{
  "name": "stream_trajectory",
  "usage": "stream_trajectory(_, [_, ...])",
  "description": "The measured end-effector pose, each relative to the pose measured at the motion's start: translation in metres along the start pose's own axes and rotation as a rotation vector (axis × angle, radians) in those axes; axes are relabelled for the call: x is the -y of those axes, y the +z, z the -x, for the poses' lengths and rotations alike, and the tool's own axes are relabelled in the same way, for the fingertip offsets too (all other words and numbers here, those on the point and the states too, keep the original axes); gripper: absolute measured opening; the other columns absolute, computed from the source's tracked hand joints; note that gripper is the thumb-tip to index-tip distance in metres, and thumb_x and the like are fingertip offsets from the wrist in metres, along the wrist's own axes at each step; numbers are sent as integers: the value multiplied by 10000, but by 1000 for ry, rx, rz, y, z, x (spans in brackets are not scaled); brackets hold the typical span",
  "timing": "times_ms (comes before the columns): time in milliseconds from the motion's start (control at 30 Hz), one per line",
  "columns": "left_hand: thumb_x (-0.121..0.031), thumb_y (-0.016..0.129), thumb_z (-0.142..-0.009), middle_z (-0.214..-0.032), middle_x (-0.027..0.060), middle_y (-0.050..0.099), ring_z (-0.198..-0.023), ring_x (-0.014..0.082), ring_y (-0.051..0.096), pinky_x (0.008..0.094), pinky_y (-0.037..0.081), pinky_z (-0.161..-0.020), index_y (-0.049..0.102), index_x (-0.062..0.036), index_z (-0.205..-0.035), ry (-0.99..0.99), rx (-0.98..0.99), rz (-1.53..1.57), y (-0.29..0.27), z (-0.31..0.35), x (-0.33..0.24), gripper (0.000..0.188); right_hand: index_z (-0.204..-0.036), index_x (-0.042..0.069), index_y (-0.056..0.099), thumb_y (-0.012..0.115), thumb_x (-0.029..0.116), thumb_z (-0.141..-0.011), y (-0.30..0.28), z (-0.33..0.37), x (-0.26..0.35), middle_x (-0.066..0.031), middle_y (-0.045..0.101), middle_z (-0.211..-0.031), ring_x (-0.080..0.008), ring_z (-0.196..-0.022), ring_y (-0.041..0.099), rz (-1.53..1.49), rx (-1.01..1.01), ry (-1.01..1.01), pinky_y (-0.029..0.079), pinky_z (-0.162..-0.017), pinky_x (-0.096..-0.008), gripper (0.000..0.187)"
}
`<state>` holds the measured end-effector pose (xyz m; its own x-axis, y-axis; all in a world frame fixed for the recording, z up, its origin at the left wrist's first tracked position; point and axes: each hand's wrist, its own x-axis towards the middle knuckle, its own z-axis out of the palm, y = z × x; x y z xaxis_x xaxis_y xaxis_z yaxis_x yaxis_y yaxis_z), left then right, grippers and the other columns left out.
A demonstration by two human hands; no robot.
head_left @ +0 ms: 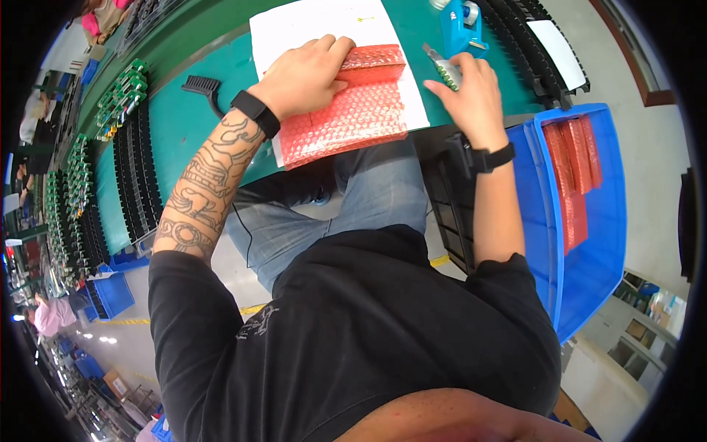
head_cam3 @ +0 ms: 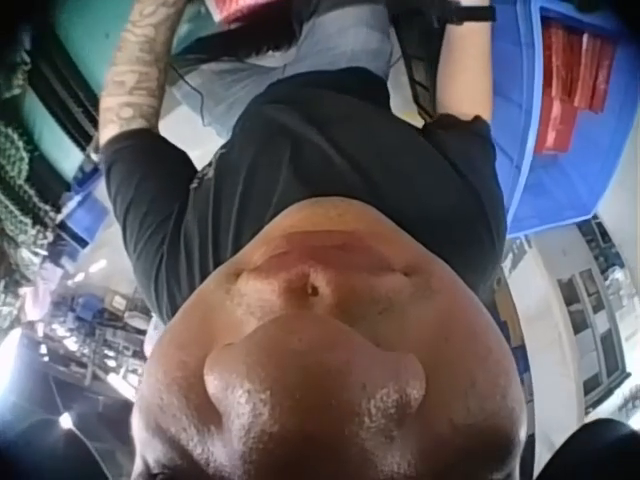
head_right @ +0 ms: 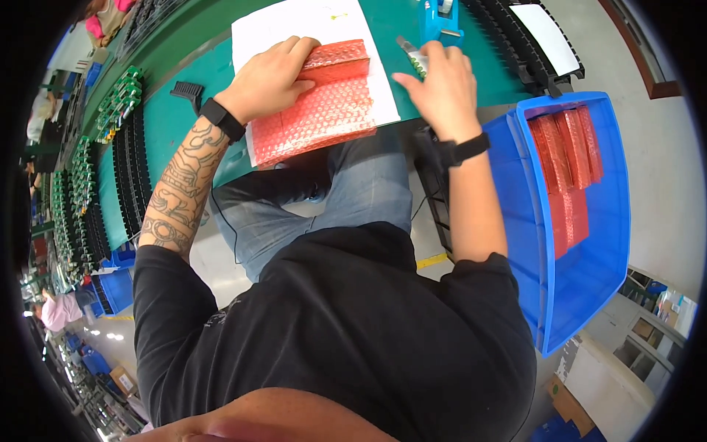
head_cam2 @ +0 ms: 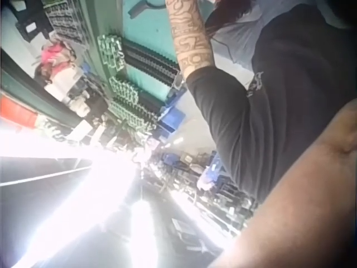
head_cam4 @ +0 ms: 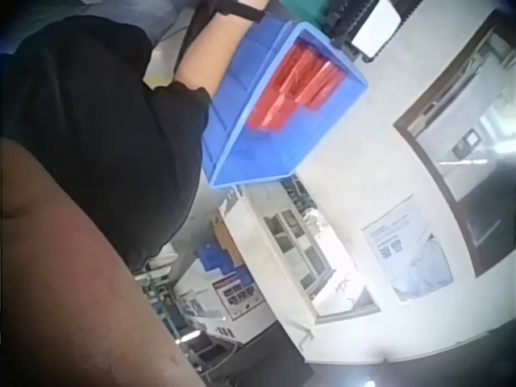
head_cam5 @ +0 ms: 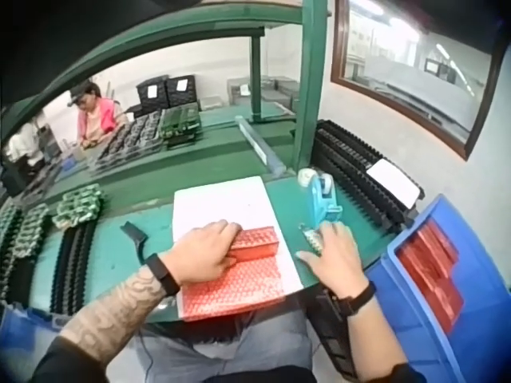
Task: Inspect and clean printed circuit boards with a brush, then wrap them in bubble wrap and secure with tape before placing into a storage bin.
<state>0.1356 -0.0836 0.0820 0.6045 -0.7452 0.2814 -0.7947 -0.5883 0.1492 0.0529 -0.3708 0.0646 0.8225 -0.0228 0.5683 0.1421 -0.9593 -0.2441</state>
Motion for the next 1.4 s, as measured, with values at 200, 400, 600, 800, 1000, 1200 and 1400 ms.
stream_trajectory(200, [16,635,-707,-1088,218,606,-1028,394,639,439,537,-889,505,-33,-1285,13,-48,341,-9,2,19,594,-1224,38,601,820,147,-828,12,-16,-25,-208,682,-1046,-387,-988,664,-93,347,113,530,-831,-465,465])
stream_trajectory(400, [-68,737,-695,-1140,254,638,-1109,431,609,486,504,-972,612,19,-1208,233,-35,462,-13,5,52,535,-1381,-15,584,626,87,-974,-12,-25,-11,-238,675,-1279,-359,-1211,648,-248,439,-19,495,-1020,-394,422])
stream_trajectory(600, [-117,763,-707,-1054,152,687,-1008,389,684,506,560,-829,632,-130,-1197,103,-2,282,-20,15,19,507,-1485,55,514,587,207,-1057,-18,14,-12,13,560,-925,-39,-702,481,-808,401,416,400,-600,-203,460])
stream_trajectory(800, [-172,780,-704,-1028,163,694,-925,382,714,482,576,-781,616,-91,-1202,22,53,95,-24,24,14,531,-1444,30,526,661,183,-1013,-21,-14,17,8,574,-930,-57,-708,511,-750,600,374,431,-610,-212,477])
stream_trajectory(1000, [-212,801,-676,-1003,196,697,-909,376,725,471,579,-778,595,-25,-1168,-38,181,13,-23,13,21,565,-1370,-29,556,759,112,-915,49,-50,17,-71,678,-1110,-165,-845,643,-614,362,236,535,-762,-309,518])
stream_trajectory(1200, [-203,813,-675,-978,190,679,-915,374,701,477,574,-766,565,-3,-1215,4,147,5,-23,9,20,627,-1180,-67,655,810,101,-840,51,-70,37,-143,730,-1037,-225,-840,677,-564,351,92,547,-776,-373,409])
stream_trajectory(1400, [-233,817,-717,-1003,185,658,-925,370,688,475,565,-776,535,0,-1298,59,103,-36,-31,10,14,686,-1057,-77,680,849,119,-787,18,-69,68,-235,729,-928,-365,-843,712,-453,355,156,548,-761,-402,375])
